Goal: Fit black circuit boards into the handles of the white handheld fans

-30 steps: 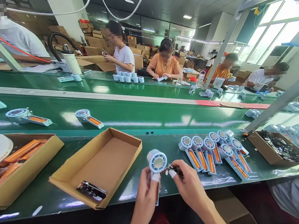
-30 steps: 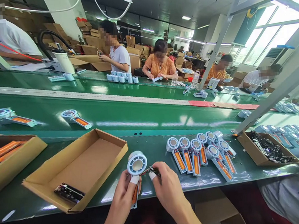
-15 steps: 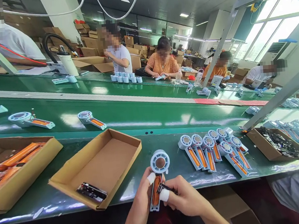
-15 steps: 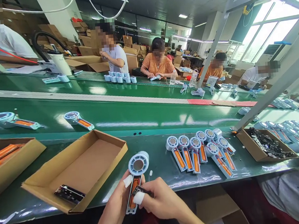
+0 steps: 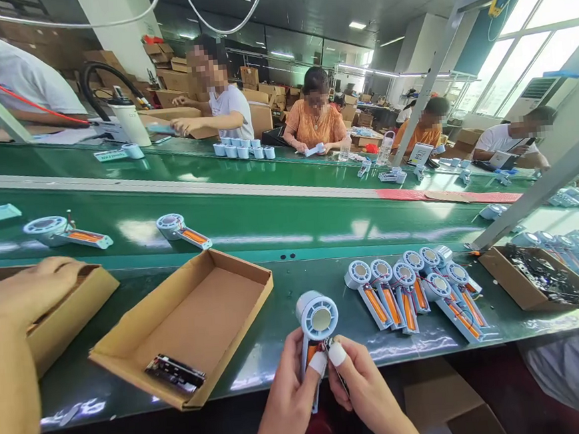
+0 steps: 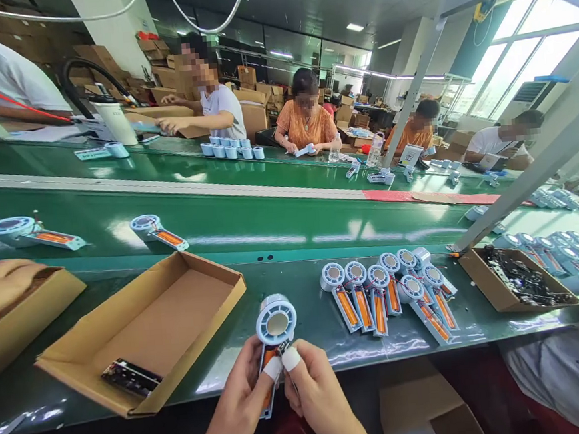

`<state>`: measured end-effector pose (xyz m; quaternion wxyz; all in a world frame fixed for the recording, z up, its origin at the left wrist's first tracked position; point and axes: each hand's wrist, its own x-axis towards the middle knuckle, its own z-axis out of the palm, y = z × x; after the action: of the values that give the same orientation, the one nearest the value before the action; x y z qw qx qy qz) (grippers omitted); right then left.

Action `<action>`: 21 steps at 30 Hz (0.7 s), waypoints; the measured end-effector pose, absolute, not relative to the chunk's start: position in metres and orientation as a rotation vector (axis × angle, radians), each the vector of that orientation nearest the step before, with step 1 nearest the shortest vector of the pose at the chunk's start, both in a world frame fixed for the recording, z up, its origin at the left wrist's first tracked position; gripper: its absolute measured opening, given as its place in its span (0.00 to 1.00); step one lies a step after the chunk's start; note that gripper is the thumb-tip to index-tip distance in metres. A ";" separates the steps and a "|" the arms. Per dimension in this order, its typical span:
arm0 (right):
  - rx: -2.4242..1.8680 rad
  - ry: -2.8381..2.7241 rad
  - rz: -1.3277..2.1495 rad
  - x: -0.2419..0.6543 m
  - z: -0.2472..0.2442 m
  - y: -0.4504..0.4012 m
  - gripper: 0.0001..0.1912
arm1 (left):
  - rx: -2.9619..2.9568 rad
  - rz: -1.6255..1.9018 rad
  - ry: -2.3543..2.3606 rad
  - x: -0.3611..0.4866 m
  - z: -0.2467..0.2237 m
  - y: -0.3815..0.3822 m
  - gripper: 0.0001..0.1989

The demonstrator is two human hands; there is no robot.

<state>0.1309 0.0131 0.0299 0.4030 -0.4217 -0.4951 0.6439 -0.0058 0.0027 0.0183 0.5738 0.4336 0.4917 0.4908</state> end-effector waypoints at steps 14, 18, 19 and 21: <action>-1.247 -1.808 0.405 0.137 -0.011 -0.011 0.27 | 0.912 1.184 1.336 0.009 0.010 0.009 0.21; -1.340 -1.909 0.236 0.120 -0.010 -0.005 0.32 | 0.972 1.215 1.394 0.014 0.011 0.007 0.28; -1.373 -1.971 0.219 0.117 -0.011 -0.004 0.33 | 0.982 1.216 1.412 0.015 0.011 0.008 0.29; -1.455 -2.122 0.197 0.115 -0.012 -0.004 0.37 | 0.979 1.203 1.416 0.015 0.010 0.010 0.29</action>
<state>0.1151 -0.0045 -0.0120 0.2768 -0.5420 -0.7901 0.0732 0.0146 0.0096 0.0102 0.4975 0.4042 0.5848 0.4970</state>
